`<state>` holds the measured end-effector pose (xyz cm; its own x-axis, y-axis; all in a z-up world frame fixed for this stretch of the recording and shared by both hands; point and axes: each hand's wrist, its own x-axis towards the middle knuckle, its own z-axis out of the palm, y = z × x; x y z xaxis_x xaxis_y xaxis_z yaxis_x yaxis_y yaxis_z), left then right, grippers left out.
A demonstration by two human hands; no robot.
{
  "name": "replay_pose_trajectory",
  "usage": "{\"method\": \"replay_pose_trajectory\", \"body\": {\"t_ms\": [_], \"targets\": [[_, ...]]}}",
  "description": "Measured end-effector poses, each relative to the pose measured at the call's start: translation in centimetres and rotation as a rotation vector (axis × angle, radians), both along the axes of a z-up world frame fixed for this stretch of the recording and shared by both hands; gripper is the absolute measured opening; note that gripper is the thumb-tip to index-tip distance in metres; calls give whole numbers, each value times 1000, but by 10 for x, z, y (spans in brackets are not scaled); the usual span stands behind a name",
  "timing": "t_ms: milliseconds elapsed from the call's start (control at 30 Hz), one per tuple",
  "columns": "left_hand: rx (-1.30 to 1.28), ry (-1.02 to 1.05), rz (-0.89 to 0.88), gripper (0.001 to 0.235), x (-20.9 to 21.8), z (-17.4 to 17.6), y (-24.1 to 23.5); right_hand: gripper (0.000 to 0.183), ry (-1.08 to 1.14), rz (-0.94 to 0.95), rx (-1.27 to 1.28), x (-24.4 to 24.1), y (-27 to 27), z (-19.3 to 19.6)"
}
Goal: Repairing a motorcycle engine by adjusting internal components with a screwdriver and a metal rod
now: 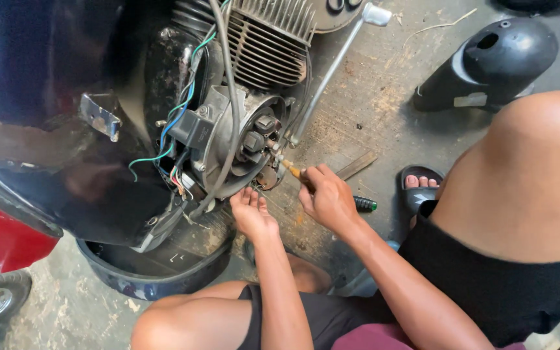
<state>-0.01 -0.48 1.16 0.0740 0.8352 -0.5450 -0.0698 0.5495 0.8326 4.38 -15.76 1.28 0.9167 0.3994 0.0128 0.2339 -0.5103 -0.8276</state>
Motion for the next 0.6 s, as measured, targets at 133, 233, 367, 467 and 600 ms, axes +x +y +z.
{"method": "replay_pose_trajectory", "body": {"t_ms": [133,233,367,467,600], "targets": [[7,3,-10,31,-3,-4,-1,15,-15,43,25,-3,-2,-6],[6,7,-17,30,0,-6,4,22,-87,-137,39,7,-6,-9],[-17,14,0,29,-1,-11,8,30,351,-371,164,0,-5,-22],[-27,22,3,28,-3,-5,7,33,500,-465,218,-6,3,-29],[-32,17,6,27,1,-4,6,32,495,-477,265,-4,7,-21]]}}
